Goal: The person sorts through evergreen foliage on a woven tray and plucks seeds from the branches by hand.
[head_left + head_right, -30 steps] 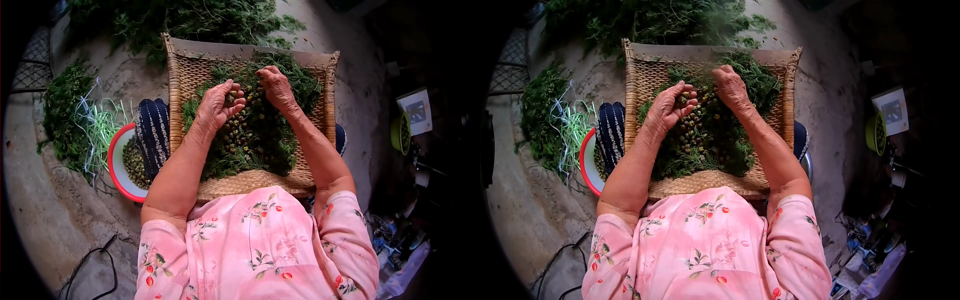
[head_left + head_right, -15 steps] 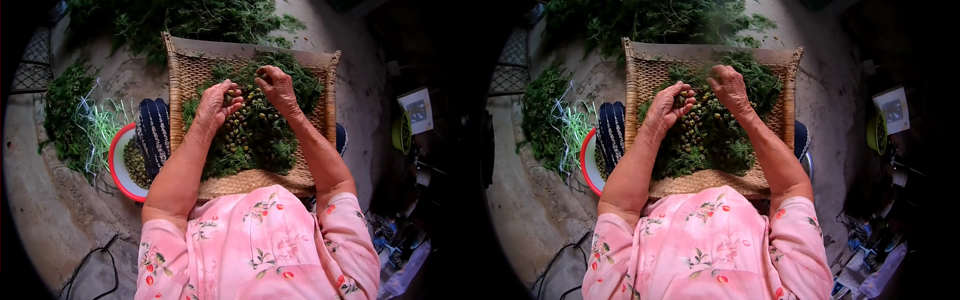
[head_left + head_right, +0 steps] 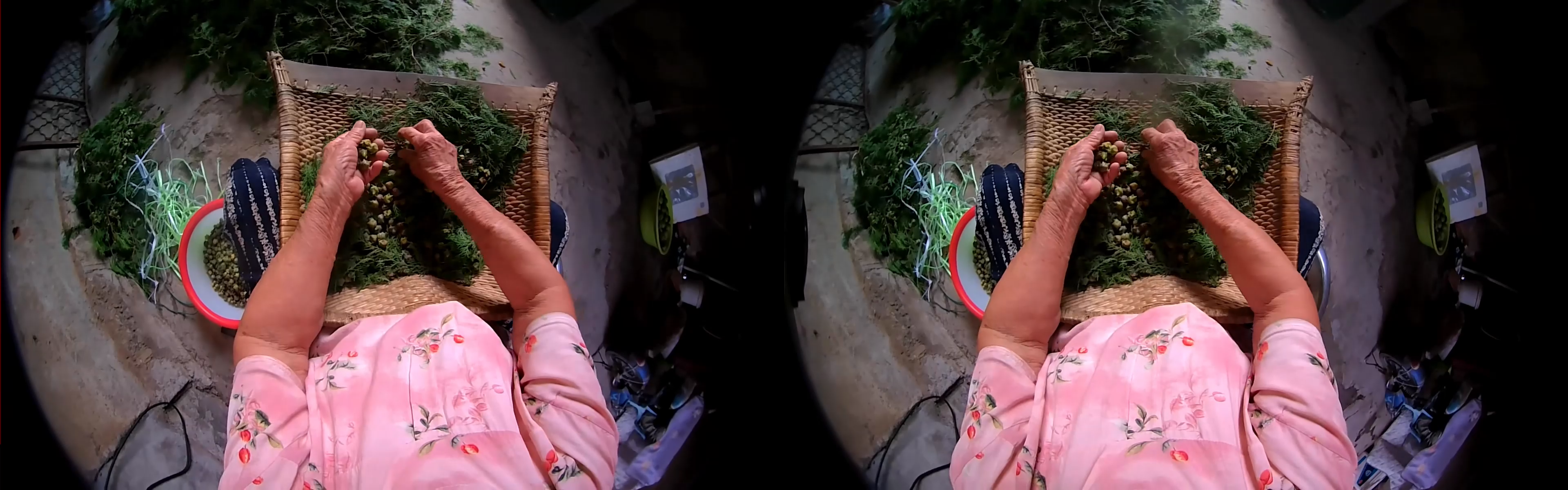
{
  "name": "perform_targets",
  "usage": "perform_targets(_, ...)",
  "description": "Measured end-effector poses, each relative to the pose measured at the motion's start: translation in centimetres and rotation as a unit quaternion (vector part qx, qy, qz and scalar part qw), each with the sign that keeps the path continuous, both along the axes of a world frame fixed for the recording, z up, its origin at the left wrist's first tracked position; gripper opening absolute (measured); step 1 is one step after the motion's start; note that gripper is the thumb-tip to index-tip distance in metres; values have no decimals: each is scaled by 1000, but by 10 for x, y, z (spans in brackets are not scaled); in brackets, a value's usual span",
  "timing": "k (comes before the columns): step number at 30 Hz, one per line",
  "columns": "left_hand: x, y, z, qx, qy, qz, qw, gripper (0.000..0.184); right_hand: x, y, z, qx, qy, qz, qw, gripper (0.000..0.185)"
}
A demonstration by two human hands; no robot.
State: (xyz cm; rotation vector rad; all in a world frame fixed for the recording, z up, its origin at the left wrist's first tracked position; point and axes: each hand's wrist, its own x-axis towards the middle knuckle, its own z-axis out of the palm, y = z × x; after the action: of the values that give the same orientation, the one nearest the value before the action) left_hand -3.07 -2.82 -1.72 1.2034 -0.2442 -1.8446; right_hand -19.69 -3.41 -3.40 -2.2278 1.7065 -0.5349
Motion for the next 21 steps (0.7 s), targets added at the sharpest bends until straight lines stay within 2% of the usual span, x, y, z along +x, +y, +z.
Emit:
perform_targets(2, 0, 0, 0, 6, -11, 13, 1000, 29, 3, 0, -1, -3, 42, -12, 999, 20)
perform_targets(6, 2, 0, -4, 11, -28, 27, 999, 29, 4, 0, -1, 3, 11, -39, 999, 16)
perform_targets(9, 2, 1, -7, 21, -48, 42, 998, 29, 0, -5, 8, 15, -136, -81, 987, 13)
perform_targets(10, 1, 1, -5, 19, -46, 39, 998, 31, 3, -7, 14, -4, -164, -58, 985, 19)
perform_targets(12, -1, 2, -1, 18, -42, 35, 998, 33, 4, -7, 31, 116, -286, -2, 951, 22)
perform_targets(13, -1, 1, 0, 28, -25, 31, 999, 35, 5, -6, 45, 116, -286, -3, 951, 22)
perform_targets(15, 1, 0, -3, 28, 17, 18, 999, 41, 8, -1, 67, 266, -468, -3, 843, 23)
perform_targets(16, 1, 0, -2, 29, 18, 18, 999, 41, 4, -4, 62, 221, -443, 6, 869, 19)
perform_targets(18, 0, 0, 1, 26, 24, 11, 999, 41, -12, -15, 31, 78, -278, 20, 957, 17)
perform_targets(19, 0, 0, 2, 27, 29, 12, 999, 41, -19, -13, 21, 78, -277, 20, 957, 17)
perform_targets(21, 0, 1, 2, 24, 28, 12, 999, 40, -27, -10, 7, 0, -86, 33, 996, 12)
